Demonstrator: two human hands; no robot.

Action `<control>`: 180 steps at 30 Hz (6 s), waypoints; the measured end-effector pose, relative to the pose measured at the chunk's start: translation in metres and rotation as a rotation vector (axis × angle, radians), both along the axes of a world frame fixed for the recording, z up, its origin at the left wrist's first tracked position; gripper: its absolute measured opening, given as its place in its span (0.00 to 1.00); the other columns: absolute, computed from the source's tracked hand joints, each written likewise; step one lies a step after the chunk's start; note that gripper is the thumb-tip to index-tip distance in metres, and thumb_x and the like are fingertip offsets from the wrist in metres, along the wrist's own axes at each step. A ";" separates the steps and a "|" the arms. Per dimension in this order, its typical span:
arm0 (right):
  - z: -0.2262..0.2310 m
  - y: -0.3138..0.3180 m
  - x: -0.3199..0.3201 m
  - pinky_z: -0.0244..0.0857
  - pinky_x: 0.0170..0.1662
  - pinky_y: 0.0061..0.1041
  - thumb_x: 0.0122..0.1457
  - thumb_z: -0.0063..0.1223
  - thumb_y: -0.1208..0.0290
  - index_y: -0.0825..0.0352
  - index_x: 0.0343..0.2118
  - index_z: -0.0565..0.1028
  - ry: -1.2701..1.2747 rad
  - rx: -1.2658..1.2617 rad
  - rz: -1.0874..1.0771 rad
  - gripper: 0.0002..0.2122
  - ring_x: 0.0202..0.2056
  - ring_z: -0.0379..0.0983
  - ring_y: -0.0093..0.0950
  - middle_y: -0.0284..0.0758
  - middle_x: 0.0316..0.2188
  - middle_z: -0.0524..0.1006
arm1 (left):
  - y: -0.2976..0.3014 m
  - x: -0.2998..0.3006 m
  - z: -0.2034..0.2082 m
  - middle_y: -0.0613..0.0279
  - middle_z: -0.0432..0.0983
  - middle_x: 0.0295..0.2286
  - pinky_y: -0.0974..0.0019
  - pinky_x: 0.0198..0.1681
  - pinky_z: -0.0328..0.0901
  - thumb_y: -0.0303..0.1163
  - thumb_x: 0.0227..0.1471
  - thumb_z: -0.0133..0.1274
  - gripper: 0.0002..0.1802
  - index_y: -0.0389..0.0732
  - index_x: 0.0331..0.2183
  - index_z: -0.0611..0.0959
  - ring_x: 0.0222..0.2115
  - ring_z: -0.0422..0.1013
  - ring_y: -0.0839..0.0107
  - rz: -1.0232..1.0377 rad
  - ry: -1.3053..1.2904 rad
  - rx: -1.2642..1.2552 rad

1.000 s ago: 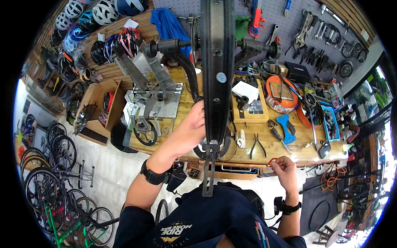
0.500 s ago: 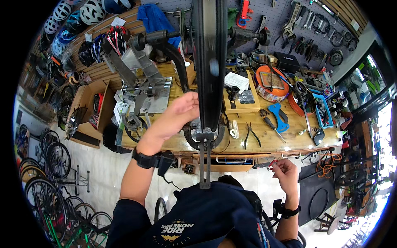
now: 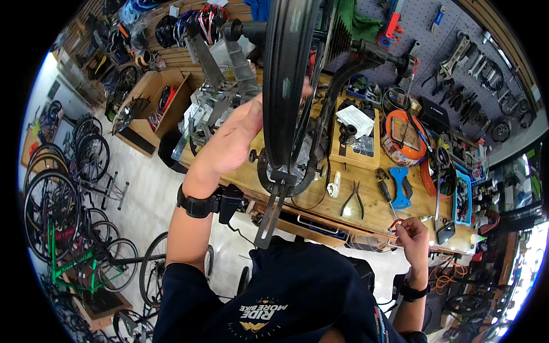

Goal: The person is truing a bicycle wheel held in a stand, using a spoke wrench to adjust individual spokes and handling pliers.

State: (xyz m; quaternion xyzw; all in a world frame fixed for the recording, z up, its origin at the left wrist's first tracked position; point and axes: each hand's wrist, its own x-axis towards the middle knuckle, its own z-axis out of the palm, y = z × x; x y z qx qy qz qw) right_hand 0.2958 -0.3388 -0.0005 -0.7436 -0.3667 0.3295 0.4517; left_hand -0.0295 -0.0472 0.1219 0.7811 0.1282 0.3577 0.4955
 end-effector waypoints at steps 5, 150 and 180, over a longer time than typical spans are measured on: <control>-0.001 0.013 0.004 0.62 0.23 0.13 0.57 0.56 0.77 0.70 0.28 0.72 0.006 -0.009 0.031 0.04 0.20 0.67 0.13 0.27 0.20 0.73 | -0.006 0.005 0.027 0.50 0.59 0.58 0.55 0.60 0.53 0.75 0.50 0.18 0.57 0.33 0.60 0.60 0.56 0.63 0.55 -0.022 -0.049 -0.076; 0.066 0.258 -0.124 0.59 0.25 0.15 0.59 0.56 0.66 0.70 0.42 0.74 1.111 0.186 1.042 0.14 0.22 0.63 0.15 0.25 0.25 0.71 | 0.064 0.039 -0.014 0.58 0.69 0.36 0.71 0.39 0.65 0.50 0.62 0.41 0.27 0.36 0.49 0.66 0.33 0.69 0.74 -0.014 0.214 -0.576; 0.076 0.243 -0.135 0.53 0.22 0.11 0.58 0.59 0.59 0.67 0.31 0.77 0.783 0.086 0.936 0.13 0.18 0.59 0.12 0.22 0.20 0.69 | 0.055 0.043 -0.004 0.56 0.70 0.34 0.67 0.39 0.66 0.54 0.62 0.38 0.30 0.36 0.51 0.64 0.33 0.70 0.69 -0.042 0.232 -0.561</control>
